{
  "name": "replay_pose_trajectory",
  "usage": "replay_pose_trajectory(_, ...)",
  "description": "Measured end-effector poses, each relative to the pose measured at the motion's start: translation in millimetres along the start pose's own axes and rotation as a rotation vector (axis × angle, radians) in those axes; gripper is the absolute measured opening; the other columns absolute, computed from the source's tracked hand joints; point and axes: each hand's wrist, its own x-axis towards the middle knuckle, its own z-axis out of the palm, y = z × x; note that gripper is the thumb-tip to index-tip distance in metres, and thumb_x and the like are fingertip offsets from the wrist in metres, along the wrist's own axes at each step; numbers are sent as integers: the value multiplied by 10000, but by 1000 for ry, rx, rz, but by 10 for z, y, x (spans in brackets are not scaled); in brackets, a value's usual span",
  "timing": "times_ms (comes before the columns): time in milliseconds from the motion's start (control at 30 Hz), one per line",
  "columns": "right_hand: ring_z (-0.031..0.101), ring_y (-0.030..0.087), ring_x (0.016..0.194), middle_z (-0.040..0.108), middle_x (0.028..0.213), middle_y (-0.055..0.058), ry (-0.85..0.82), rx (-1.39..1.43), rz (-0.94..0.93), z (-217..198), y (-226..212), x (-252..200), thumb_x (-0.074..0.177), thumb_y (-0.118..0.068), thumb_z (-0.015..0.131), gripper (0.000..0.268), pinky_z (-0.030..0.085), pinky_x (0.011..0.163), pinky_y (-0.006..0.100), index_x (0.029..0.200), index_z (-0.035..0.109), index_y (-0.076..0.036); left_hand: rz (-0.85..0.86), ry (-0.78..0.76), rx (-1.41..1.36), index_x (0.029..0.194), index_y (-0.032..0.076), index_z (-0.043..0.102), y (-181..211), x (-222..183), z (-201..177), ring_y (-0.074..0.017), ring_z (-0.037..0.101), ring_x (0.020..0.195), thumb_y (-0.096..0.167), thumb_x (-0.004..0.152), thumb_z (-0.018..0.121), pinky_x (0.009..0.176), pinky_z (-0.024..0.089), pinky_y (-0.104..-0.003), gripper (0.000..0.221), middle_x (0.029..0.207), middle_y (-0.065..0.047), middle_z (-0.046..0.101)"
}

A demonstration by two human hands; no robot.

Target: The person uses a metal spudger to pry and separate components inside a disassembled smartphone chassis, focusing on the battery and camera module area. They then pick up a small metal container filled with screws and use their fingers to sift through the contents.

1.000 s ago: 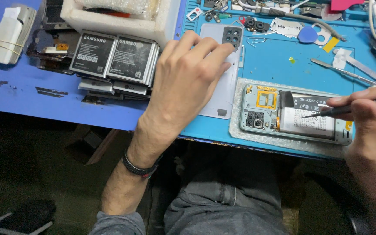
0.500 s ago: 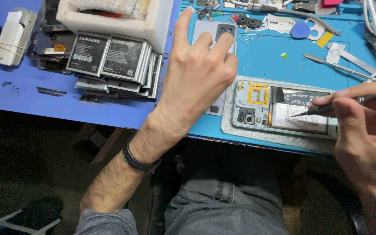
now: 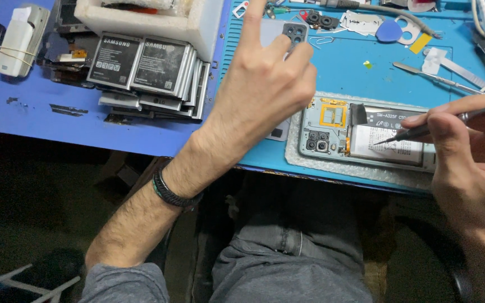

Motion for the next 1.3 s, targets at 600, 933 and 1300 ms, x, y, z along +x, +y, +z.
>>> replay_pose_trajectory(600, 779, 486, 1029, 652, 1112, 385, -44, 64, -318, 488, -271, 171, 1306, 142, 456, 144, 681, 1006, 518, 1218, 490, 250, -288, 98, -490, 1006, 128, 692, 219, -315, -554, -248, 609, 804, 138, 1122, 730, 1134, 355, -622, 122, 933, -7, 653)
replay_pose_trajectory(933, 797, 453, 1061, 685, 1111, 356, -121, -66, -366, 548, -345, 194, 1312, 115, 536, 197, 618, 988, 453, 1174, 551, 256, -324, 72, -460, 987, 134, 677, 227, -389, -553, -261, 582, 836, 18, 1109, 587, 1140, 340, -600, 191, 941, -14, 619)
replay_pose_trajectory(1300, 778, 512, 1026, 604, 1119, 405, -21, 15, -460, 595, -159, 168, 1251, 286, 749, 283, 665, 956, 521, 1084, 527, 231, -333, 112, -397, 979, 123, 677, 292, -361, -553, -240, 572, 820, 101, 1147, 685, 1138, 353, -576, 170, 925, -14, 616)
